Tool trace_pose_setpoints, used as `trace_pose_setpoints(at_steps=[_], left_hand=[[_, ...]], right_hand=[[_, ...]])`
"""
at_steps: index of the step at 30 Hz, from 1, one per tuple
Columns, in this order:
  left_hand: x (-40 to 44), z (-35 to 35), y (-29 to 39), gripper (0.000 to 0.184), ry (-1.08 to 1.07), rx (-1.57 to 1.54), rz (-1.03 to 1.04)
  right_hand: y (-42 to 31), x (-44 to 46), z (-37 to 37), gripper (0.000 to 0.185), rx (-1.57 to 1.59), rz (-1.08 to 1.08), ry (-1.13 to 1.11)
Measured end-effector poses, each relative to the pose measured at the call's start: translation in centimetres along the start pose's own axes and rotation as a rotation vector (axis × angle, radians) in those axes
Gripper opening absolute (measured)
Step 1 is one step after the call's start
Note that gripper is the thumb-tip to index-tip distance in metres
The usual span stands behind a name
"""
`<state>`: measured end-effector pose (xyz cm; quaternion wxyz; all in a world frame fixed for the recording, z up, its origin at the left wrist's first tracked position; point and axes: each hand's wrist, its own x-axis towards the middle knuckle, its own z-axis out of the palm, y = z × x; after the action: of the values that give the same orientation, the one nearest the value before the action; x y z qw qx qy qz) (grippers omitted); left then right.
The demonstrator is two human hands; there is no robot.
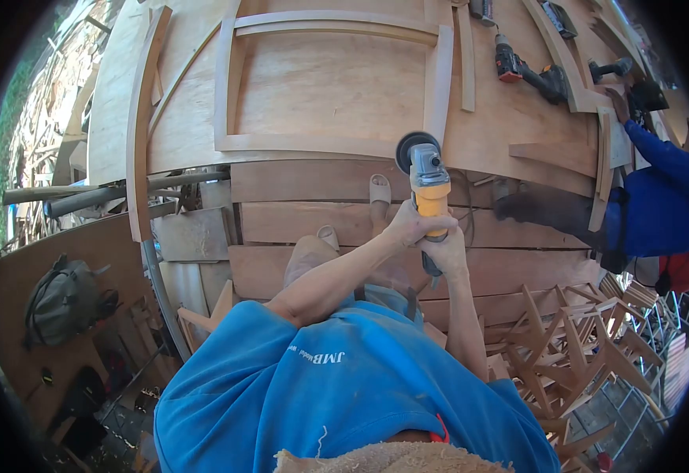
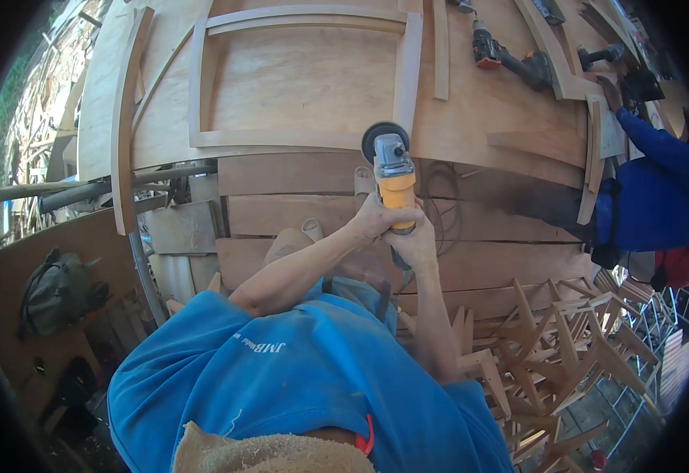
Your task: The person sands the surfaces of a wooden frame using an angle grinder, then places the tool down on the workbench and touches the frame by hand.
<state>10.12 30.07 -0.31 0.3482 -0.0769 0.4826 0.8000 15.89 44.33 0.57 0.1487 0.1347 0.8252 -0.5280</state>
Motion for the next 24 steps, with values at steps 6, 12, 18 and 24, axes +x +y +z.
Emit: trace_pose_setpoints(at_steps=[6, 12, 18, 24], left_hand=[[-2.7, -3.3, 0.7, 0.036, 0.029, -0.037, 0.020], [-1.4, -0.8, -1.8, 0.041, -0.068, -0.024, 0.016], [-0.4, 1.7, -1.5, 0.040, -0.058, -0.022, 0.004], [4.0, 2.6, 1.5, 0.039, -0.048, -0.045, 0.032]], right_hand=[[-3.4, -0.9, 3.7, 0.067, -0.060, 0.036, -0.003], [-1.8, -2.5, 0.7, 0.070, 0.001, 0.052, -0.011], [0.0, -2.2, -1.4, 0.069, -0.022, 0.028, 0.046], [-1.4, 2.6, -4.5, 0.069, -0.027, 0.061, -0.033]])
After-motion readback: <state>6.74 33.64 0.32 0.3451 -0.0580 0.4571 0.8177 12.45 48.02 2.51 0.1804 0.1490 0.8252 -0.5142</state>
